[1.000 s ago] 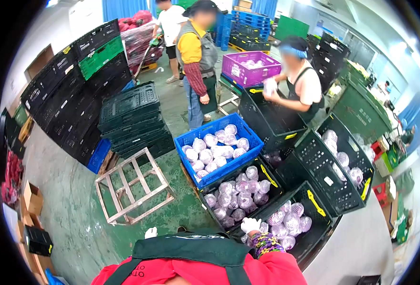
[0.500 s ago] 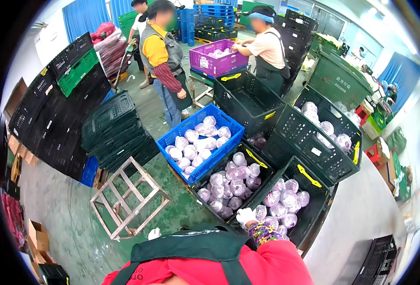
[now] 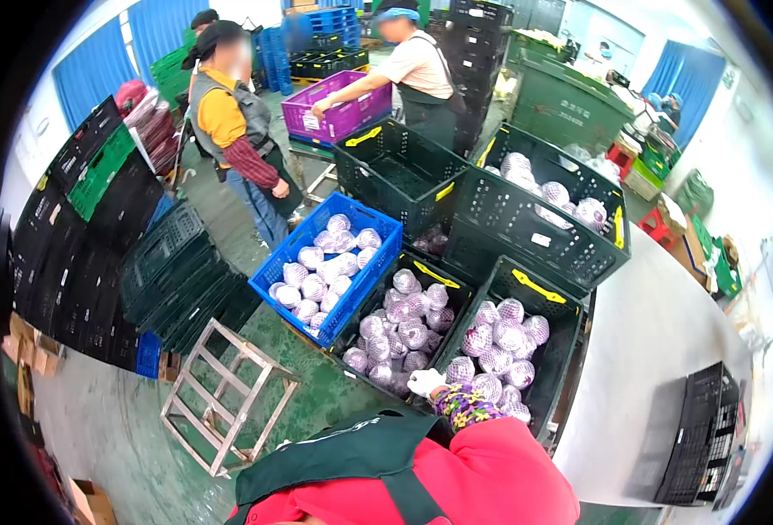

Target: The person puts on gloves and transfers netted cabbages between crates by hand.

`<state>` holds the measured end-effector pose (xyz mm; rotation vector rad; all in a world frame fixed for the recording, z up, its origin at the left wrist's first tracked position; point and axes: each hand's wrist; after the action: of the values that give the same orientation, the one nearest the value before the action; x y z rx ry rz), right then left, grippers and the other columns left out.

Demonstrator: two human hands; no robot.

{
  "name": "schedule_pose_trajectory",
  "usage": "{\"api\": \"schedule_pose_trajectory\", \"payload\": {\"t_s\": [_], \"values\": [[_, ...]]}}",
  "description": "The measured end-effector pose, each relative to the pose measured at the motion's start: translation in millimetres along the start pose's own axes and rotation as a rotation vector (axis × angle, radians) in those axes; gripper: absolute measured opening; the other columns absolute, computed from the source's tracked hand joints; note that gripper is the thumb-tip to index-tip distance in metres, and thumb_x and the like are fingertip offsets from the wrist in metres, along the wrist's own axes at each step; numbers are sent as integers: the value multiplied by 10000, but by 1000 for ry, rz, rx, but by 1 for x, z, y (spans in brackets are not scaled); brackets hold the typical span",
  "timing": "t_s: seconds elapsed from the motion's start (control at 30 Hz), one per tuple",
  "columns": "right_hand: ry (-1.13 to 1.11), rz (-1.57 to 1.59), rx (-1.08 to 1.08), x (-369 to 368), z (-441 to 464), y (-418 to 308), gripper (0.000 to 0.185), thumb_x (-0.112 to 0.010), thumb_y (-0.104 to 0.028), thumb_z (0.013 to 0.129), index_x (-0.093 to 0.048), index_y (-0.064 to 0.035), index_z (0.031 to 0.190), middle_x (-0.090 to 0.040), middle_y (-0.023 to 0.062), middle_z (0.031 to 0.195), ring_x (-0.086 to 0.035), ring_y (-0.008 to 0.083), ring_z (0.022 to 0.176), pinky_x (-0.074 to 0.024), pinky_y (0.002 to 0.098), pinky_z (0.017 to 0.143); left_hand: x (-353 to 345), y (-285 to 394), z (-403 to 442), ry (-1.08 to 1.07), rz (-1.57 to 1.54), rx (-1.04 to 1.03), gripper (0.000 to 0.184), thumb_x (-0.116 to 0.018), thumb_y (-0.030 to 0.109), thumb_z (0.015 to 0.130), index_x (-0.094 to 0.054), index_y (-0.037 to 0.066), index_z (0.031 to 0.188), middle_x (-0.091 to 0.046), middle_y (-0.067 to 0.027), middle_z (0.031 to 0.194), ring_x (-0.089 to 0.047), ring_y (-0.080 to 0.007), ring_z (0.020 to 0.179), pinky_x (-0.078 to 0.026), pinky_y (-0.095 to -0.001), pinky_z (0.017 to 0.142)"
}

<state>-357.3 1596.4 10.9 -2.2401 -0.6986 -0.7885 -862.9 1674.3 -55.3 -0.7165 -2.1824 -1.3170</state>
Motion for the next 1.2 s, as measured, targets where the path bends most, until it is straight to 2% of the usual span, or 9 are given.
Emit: {"api": "schedule_pose_trajectory", "payload": {"t_s": [0.23,0.33,0.43,0.57,0.63,0.83,0.93,0.97,1.2], "values": [[41,17,-7,-1,-1,0,376,-569,-484,786,-694,-254,1056,-680,103,1104,-618,334,1067,-439,525,953,-11,-18,4,-20,-4,-72,380,-567,356,916,-657,-13,920,-655,-123,712,-629,-203,631,-477,-353,609],[110,-38,18,2,-13,-5,379,-574,-461,814,-701,-202,1060,-700,115,1018,-655,336,972,-511,427,894,-16,-18,-1,-13,-73,-7,382,-573,351,916,-658,-21,935,-656,-113,717,-626,-182,629,-479,-338,604],[115,-48,37,-4,-10,0,373,-574,-458,818,-701,-202,1058,-700,113,1019,-654,337,972,-509,426,899,4,30,-37,4,-83,-42,372,-578,340,916,-663,-22,934,-666,-110,729,-634,-166,643,-482,-322,605],[125,-23,61,-6,-10,3,365,-571,-458,821,-709,-188,1024,-698,121,1008,-653,338,968,-505,423,898,8,24,-40,-4,13,-72,355,-579,323,913,-666,-21,925,-670,-105,725,-636,-160,638,-485,-317,600],[96,-19,46,-9,-6,6,369,-559,-465,790,-699,-227,1035,-690,110,1059,-638,342,1012,-487,460,911,11,27,-49,-23,-11,-39,363,-573,331,908,-665,-21,914,-670,-118,726,-641,-183,656,-491,-330,635],[142,-11,100,-8,-13,5,348,-551,-408,823,-709,-163,1014,-690,134,1025,-641,348,990,-493,420,907,3,-7,-37,-5,28,-109,415,-520,375,913,-659,-16,900,-667,-181,771,-649,-324,754,-491,-410,712],[153,-19,70,-4,-16,-1,341,-556,-403,830,-706,-154,1006,-692,145,1011,-643,348,984,-495,424,898,-2,-22,-27,-9,-16,-72,401,-533,378,911,-661,-1,940,-676,-186,857,-652,-328,843,-485,-405,763],[154,9,76,-12,-6,7,318,-577,-438,813,-709,-221,1005,-690,133,1020,-638,360,991,-500,446,891,-1,-21,-28,-25,-23,-60,393,-541,376,910,-659,4,958,-677,-186,871,-653,-328,862,-485,-398,775],[168,50,113,-12,-8,10,326,-579,-439,817,-704,-204,1006,-691,139,1005,-642,358,975,-505,440,868,-3,-18,-36,-42,-79,-24,358,-558,332,901,-672,8,1000,-688,-132,861,-653,-245,829,-484,-349,773]]}}
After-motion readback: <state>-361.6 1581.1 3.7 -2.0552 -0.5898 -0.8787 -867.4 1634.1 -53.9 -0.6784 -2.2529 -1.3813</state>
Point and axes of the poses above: each hand's wrist, its own z-axis towards the middle knuckle, its own x-axis out of the back of the hand, y = z × x
